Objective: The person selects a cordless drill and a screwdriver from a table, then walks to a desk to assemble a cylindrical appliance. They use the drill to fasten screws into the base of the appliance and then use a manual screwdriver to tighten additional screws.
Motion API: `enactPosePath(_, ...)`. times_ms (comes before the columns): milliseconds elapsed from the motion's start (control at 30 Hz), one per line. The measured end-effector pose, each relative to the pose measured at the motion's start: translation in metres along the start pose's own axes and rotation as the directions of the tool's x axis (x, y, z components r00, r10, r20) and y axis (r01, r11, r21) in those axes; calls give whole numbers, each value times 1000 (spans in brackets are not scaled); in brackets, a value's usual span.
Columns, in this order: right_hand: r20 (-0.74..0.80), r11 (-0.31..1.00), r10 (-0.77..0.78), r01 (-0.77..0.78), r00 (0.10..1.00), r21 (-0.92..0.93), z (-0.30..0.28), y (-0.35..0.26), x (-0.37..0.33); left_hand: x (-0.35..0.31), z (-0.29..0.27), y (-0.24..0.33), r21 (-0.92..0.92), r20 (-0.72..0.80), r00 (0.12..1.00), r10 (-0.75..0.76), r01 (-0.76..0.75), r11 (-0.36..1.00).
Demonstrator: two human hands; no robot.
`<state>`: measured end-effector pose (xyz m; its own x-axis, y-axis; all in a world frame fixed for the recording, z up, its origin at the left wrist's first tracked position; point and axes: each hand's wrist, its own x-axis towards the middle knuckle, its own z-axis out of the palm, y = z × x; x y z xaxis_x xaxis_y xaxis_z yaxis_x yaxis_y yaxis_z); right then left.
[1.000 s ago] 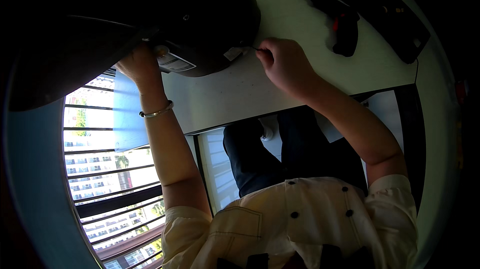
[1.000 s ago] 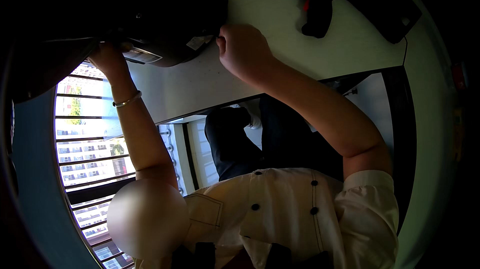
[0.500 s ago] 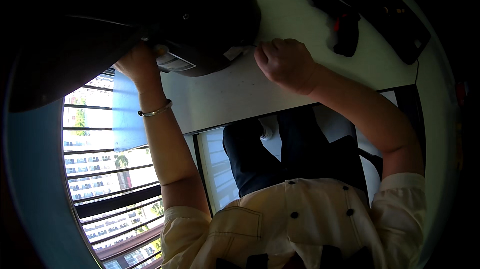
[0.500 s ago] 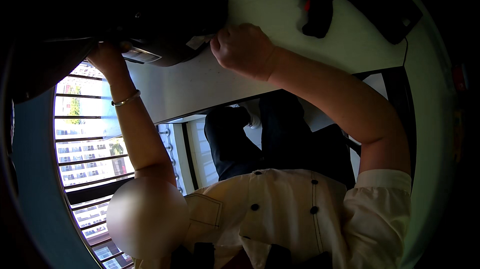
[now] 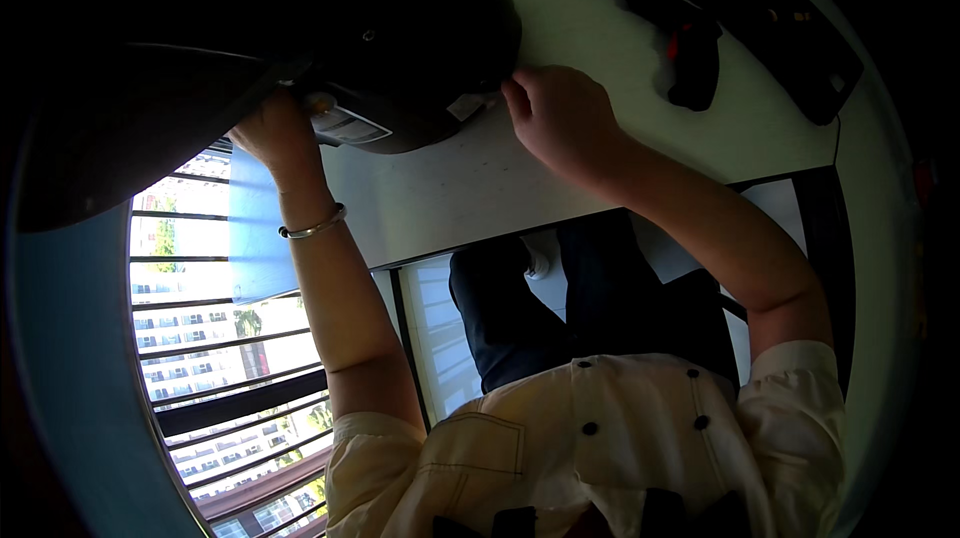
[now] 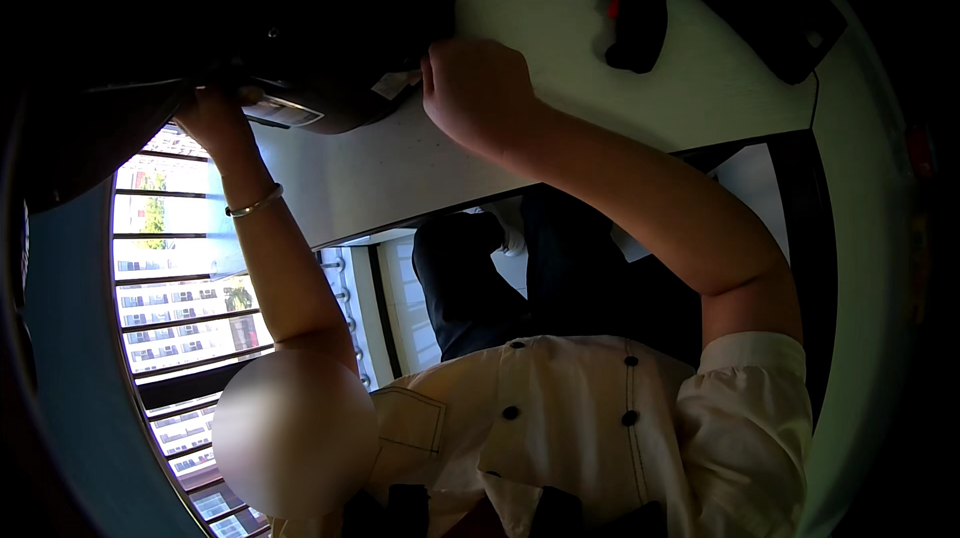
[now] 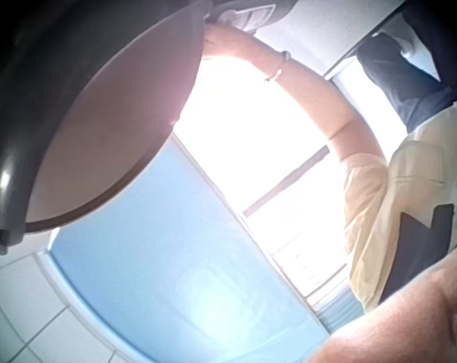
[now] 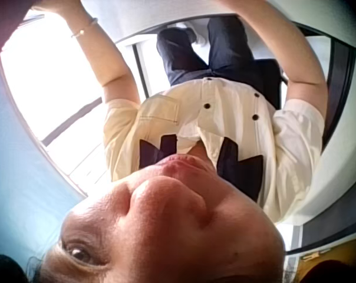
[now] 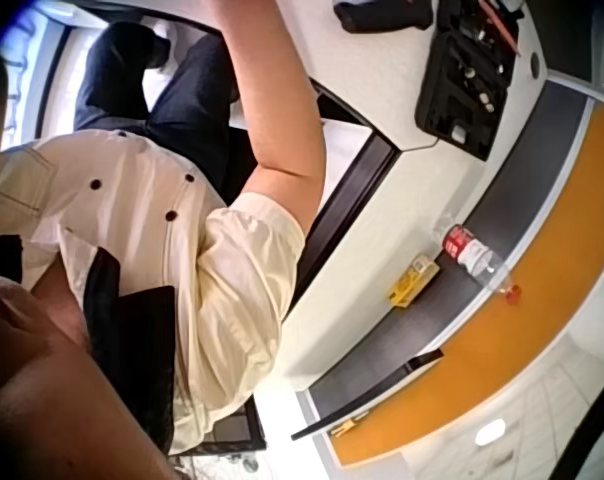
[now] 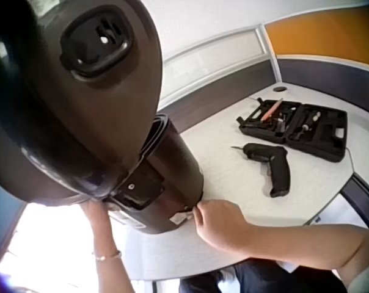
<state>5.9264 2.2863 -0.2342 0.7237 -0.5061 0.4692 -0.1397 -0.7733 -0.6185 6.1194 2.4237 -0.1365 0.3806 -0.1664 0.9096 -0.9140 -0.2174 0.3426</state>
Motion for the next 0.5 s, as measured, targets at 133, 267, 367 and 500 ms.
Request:
enactPosePath(133,211,936,168,-223,963,272,7,9,9,-1,3,2,3,-38,999,21,-21,1000)
enactPosePath(267,372,784,289,-441,882,438,6,8,19,-1,4,2,0,-37,998,45,-45,999)
enactPosePath(367,189,942,151,-199,970,272,3,3,11,-1,4,3,3,-29,999,44,-44,999)
enactPosePath(500,-20,900,-398,387,917,-201,8,15,1,-1,3,5,2,-16,1000,27,-27,1000)
